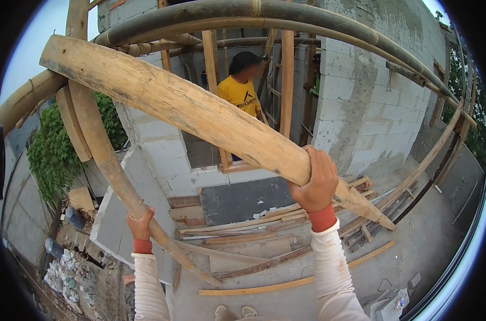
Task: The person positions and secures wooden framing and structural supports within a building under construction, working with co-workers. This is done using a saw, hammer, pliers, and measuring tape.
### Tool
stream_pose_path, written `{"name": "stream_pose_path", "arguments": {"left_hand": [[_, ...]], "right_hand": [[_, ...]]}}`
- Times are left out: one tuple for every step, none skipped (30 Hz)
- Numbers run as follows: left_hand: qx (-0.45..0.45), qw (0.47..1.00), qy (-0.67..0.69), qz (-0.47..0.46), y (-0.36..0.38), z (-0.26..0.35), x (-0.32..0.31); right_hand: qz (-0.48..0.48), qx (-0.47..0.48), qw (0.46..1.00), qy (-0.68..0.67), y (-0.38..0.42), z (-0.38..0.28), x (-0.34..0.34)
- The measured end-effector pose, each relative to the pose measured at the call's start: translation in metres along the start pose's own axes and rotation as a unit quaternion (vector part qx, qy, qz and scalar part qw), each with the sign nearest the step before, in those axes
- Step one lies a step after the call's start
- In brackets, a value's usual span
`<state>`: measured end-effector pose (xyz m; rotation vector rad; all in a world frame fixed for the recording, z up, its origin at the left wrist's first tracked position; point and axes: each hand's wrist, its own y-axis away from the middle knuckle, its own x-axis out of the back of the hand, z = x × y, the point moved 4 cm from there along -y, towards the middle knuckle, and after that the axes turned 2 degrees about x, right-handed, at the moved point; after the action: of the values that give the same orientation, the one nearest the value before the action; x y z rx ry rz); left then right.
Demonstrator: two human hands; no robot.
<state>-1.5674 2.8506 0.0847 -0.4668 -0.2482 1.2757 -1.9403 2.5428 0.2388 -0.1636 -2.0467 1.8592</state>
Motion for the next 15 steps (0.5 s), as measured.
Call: {"name": "stream_pose_path", "arguments": {"left_hand": [[0.000,1.000,0.000,0.001,-0.0002,-0.0003,-0.0002],[0.000,1.000,0.000,0.002,-0.0003,-0.0001,-0.0002],[-0.001,1.000,-0.001,0.002,-0.0002,0.0008,-0.0004],[-0.002,1.000,-0.002,0.002,0.0003,0.0018,-0.0007],[-0.003,1.000,-0.002,0.001,0.0006,0.0028,-0.0007],[-0.004,1.000,-0.002,0.001,0.0003,0.0023,-0.0005],[-0.003,1.000,-0.002,0.001,0.0001,0.0006,-0.0001],[-0.003,1.000,-0.002,0.001,-0.0002,-0.0006,0.0002],[-0.002,1.000,-0.002,0.001,-0.0005,-0.0006,0.0001],[-0.001,1.000,-0.001,0.001,-0.0005,-0.0004,0.0002],[0.000,1.000,0.000,0.000,-0.0006,-0.0004,0.0001],[-0.004,1.000,-0.003,0.003,-0.0008,-0.0010,0.0002],[-0.008,1.000,-0.006,0.005,-0.0010,-0.0020,0.0001],[-0.012,1.000,-0.008,0.007,-0.0012,-0.0024,0.0000],[-0.013,1.000,-0.010,0.009,-0.0013,-0.0025,-0.0002]], "right_hand": [[-0.001,-0.001,1.000,0.001,0.0002,0.0003,-0.0002],[-0.003,-0.003,1.000,0.003,0.0005,0.0005,-0.0002],[-0.004,-0.004,1.000,0.004,0.0004,0.0008,-0.0001],[-0.004,-0.005,1.000,0.003,0.0003,0.0008,0.0003],[-0.005,-0.006,1.000,0.003,0.0001,0.0006,0.0005],[-0.005,-0.007,1.000,0.003,0.0001,0.0005,0.0007],[-0.006,-0.011,1.000,0.004,0.0004,0.0006,0.0009],[-0.008,-0.014,1.000,0.004,0.0005,0.0005,0.0008],[-0.010,-0.018,1.000,0.005,0.0004,0.0006,0.0008],[-0.011,-0.018,1.000,0.005,0.0005,0.0006,0.0010],[-0.012,-0.018,1.000,0.006,0.0006,0.0009,0.0014],[-0.012,-0.018,1.000,0.007,0.0005,0.0010,0.0017],[-0.013,-0.017,1.000,0.006,0.0000,0.0006,0.0022],[-0.013,-0.017,1.000,0.006,-0.0007,-0.0004,0.0028],[-0.013,-0.016,1.000,0.006,-0.0013,-0.0010,0.0033]]}}
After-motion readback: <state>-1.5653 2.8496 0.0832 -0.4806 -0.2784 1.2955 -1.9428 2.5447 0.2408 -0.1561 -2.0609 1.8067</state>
